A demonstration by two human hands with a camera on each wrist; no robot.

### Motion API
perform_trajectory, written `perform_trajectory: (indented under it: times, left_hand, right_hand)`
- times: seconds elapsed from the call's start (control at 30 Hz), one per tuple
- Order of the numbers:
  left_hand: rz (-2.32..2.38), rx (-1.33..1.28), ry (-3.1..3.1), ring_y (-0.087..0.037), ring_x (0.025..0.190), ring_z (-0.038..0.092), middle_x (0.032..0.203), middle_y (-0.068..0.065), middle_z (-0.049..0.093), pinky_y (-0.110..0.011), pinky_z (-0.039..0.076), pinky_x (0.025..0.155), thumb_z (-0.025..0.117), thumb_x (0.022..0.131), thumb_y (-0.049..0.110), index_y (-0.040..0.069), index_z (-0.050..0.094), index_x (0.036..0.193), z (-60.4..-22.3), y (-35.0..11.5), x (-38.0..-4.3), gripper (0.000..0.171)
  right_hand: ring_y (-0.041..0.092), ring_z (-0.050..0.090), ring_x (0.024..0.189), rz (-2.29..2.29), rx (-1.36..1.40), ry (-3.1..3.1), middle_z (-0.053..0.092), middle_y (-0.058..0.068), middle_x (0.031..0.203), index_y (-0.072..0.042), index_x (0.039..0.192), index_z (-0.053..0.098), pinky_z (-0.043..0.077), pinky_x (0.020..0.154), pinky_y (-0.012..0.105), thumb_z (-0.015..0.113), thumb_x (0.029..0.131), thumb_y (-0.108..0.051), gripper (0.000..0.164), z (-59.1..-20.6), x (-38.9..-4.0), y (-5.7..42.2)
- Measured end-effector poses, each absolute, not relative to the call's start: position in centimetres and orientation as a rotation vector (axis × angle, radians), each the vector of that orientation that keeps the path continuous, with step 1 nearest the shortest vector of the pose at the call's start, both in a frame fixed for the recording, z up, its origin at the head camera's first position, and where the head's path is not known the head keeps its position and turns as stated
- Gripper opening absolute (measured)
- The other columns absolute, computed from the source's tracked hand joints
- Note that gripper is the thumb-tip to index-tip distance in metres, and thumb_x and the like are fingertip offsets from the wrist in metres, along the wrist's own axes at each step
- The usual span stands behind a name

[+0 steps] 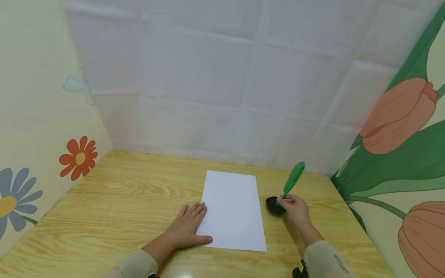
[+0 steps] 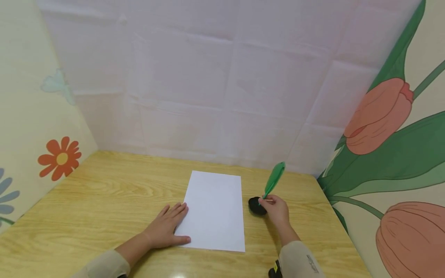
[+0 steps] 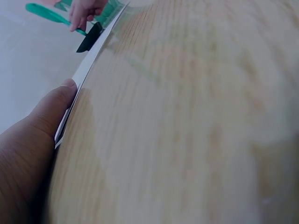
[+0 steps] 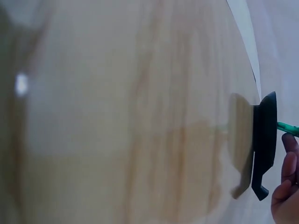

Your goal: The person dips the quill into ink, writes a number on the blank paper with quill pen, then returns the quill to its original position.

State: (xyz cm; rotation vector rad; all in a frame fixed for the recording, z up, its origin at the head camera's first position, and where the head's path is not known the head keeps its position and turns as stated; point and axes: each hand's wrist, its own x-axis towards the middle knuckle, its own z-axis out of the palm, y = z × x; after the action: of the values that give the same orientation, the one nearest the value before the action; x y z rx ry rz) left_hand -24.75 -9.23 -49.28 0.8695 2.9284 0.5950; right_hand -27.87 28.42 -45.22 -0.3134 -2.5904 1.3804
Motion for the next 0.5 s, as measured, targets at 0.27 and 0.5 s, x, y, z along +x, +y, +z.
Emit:
perform_trajectory:
  times: [0.27, 0.5]
  left_hand:
    - [0.591, 0.873, 2.935, -0.034, 0.151, 0.020, 0.161, -0.016, 0.028, -0.059, 0.012, 0.121, 0.057, 0.082, 0.072, -0.001, 0.031, 0.151, -49.13, -9.12, -24.57, 0.104]
    - [0.582, 0.871, 2.941, -0.034, 0.151, 0.021, 0.161, -0.016, 0.028, -0.059, 0.012, 0.121, 0.058, 0.081, 0.072, 0.000, 0.032, 0.151, -49.07, -9.09, -24.58, 0.104]
  right_hand:
    - [0.006, 0.060, 0.075, 1.327, -0.274, -2.631, 0.073, 0.012, 0.094, 0.002, 0.104, 0.069, 0.048, 0.064, 0.024, 0.073, 0.089, -0.027, 0.033, -45.53, -27.96, 28.34]
    - [0.012, 0.058, 0.073, 1.245, -0.266, -2.667, 0.071, 0.014, 0.090, 0.002, 0.101, 0.068, 0.046, 0.061, 0.025, 0.073, 0.088, -0.025, 0.031, -45.81, -28.08, 28.13]
